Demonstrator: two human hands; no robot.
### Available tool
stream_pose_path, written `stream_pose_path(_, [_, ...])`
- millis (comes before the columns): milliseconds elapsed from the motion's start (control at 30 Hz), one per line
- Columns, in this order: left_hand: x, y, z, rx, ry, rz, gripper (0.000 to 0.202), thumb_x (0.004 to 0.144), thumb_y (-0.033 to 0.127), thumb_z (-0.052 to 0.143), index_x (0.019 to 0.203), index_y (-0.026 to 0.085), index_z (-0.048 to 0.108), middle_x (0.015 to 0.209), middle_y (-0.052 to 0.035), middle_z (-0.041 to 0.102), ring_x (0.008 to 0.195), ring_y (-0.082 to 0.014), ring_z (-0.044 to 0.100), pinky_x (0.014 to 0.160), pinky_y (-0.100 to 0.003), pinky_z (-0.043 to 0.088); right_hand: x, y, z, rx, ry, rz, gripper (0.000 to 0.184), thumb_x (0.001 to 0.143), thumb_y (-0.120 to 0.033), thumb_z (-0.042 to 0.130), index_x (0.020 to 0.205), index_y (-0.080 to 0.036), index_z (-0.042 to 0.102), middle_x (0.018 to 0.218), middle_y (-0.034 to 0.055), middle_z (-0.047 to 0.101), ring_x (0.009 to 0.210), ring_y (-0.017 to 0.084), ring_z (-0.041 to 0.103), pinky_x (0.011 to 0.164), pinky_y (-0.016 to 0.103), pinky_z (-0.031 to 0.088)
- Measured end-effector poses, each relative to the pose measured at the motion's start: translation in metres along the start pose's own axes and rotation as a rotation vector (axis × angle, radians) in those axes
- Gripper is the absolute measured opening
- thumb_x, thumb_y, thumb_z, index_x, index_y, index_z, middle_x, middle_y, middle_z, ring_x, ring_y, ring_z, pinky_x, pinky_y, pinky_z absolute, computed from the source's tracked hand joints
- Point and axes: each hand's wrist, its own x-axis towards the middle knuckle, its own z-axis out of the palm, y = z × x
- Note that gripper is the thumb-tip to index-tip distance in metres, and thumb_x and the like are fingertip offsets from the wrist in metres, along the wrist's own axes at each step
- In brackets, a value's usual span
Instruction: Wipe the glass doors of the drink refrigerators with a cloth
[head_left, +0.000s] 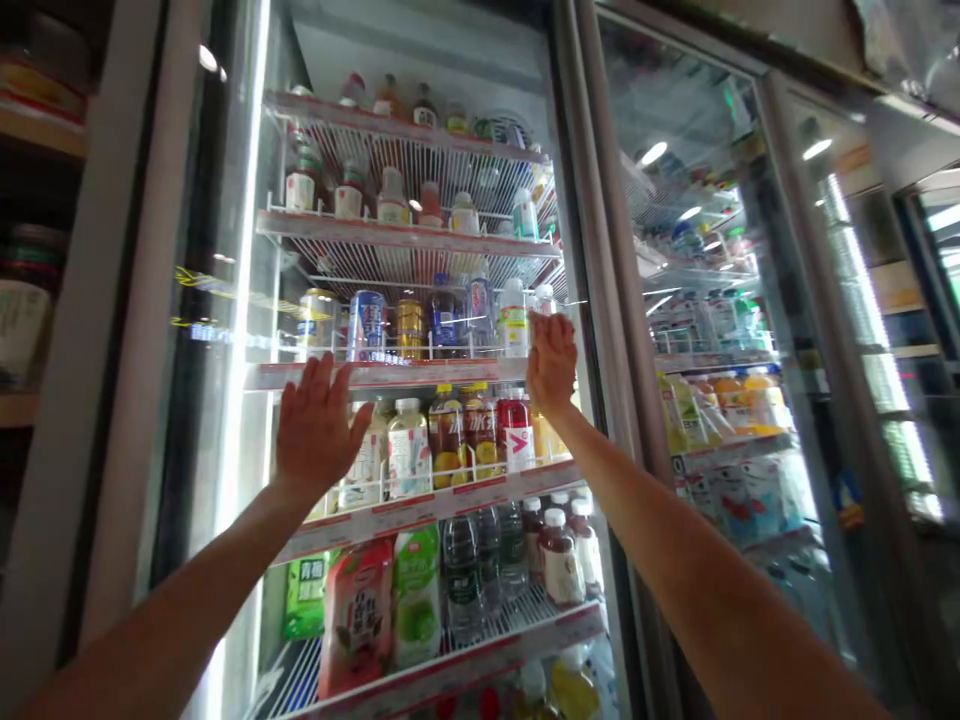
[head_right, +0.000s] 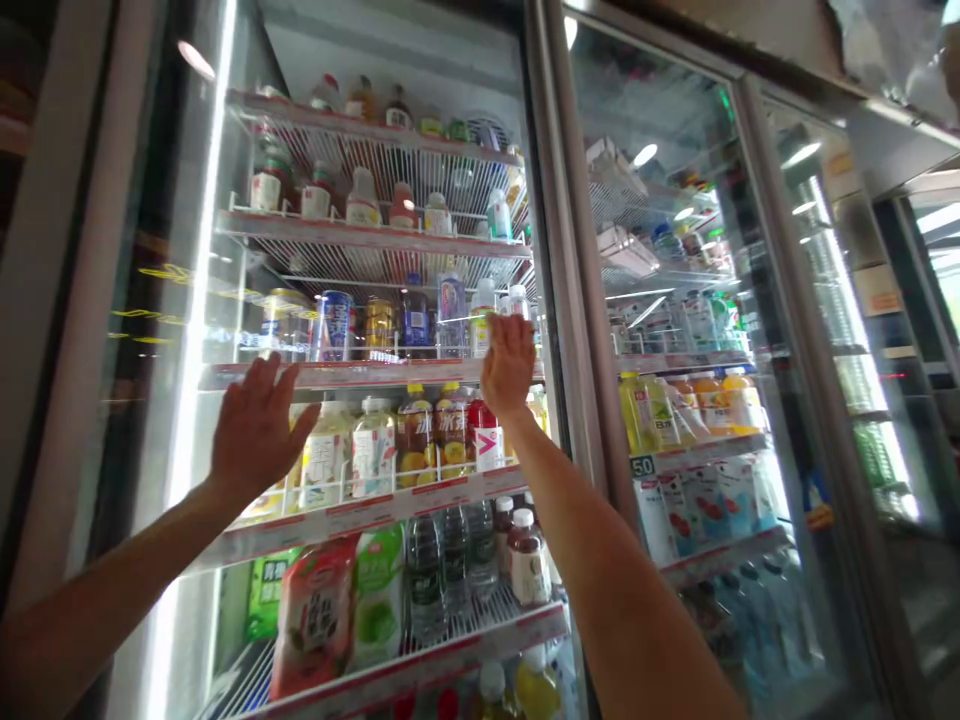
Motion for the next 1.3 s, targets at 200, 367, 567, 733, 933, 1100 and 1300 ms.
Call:
stream_pose_path(200, [0.005, 0.005, -0.001, 0.022, 0.064, -0.027, 0.061, 0.088, 0.046, 0.030, 0.129, 0.004, 0.046, 0.141, -0.0217, 0.039, 0.134, -0.0354, 0.030, 0.108, -0.052, 0.023, -0.022, -0.020, -0.007, -0.053, -0.231, -0.493, 0.048, 0.091, -0.021, 0.033, 0.139, -0.025, 0.037, 0.149, -0.0003, 0.032, 0.142, 0.017, 0.016, 0.113, 0.040, 0.026])
stream_pose_path(367, [0.011, -0.007, -0.003, 0.063, 0.070, 0.025, 0.061, 0.089, 0.048, 0.028, 0.129, 0.005, 0.046, 0.141, -0.0196, 0.040, 0.133, -0.0329, 0.033, 0.109, -0.049, 0.025, 0.012, 0.037, -0.007, -0.092, -0.020, -0.008, 0.049, 0.091, -0.021, 0.027, 0.139, -0.015, 0.038, 0.147, 0.0106, 0.034, 0.140, 0.025, 0.022, 0.109, 0.050, 0.029])
stream_pose_path(567, [0.026, -0.006, -0.001, 0.025, 0.031, 0.053, 0.063, 0.089, 0.048, 0.022, 0.137, 0.008, 0.036, 0.148, -0.0169, 0.029, 0.139, -0.0291, 0.021, 0.112, -0.051, 0.016, 0.036, -0.002, 0.007, -0.055, -0.057, -0.163, 0.047, 0.091, -0.023, 0.031, 0.135, -0.013, 0.044, 0.147, 0.0076, 0.035, 0.141, 0.021, 0.017, 0.116, 0.041, 0.020])
stream_pose_path(733, [0.034, 0.000, 0.003, 0.018, -0.014, 0.021, 0.065, 0.088, 0.048, 0.022, 0.138, 0.008, 0.035, 0.149, -0.0161, 0.027, 0.140, -0.0277, 0.019, 0.113, -0.050, 0.015, 0.021, -0.031, 0.005, -0.029, -0.220, -0.473, 0.048, 0.093, -0.024, 0.029, 0.140, -0.023, 0.035, 0.151, 0.0006, 0.028, 0.142, 0.017, 0.013, 0.115, 0.041, 0.022])
stream_pose_path(933, [0.031, -0.006, 0.002, 0.049, -0.038, 0.057, 0.066, 0.089, 0.047, 0.021, 0.138, 0.005, 0.034, 0.148, -0.0165, 0.028, 0.140, -0.0261, 0.019, 0.113, -0.047, 0.015, 0.054, 0.028, -0.007, -0.075, -0.026, 0.094, 0.052, 0.091, -0.022, 0.023, 0.140, -0.010, 0.036, 0.147, 0.0150, 0.033, 0.139, 0.029, 0.022, 0.108, 0.057, 0.027])
stream_pose_path(1100, [0.030, -0.003, 0.004, 0.039, -0.010, 0.045, 0.066, 0.088, 0.048, 0.022, 0.140, 0.008, 0.031, 0.149, -0.0153, 0.026, 0.141, -0.0253, 0.018, 0.113, -0.048, 0.014, 0.053, -0.024, 0.006, -0.045, -0.105, -0.181, 0.049, 0.090, -0.019, 0.029, 0.138, -0.018, 0.041, 0.147, 0.0043, 0.035, 0.140, 0.022, 0.017, 0.114, 0.043, 0.022])
stream_pose_path(1300, [0.030, -0.003, 0.004, 0.047, -0.010, 0.049, 0.066, 0.089, 0.047, 0.023, 0.139, 0.004, 0.033, 0.149, -0.0171, 0.026, 0.140, -0.0274, 0.019, 0.114, -0.048, 0.013, 0.004, -0.090, 0.015, 0.012, -0.276, -0.657, 0.046, 0.092, -0.023, 0.034, 0.138, -0.025, 0.039, 0.149, -0.0010, 0.032, 0.141, 0.019, 0.016, 0.115, 0.040, 0.021])
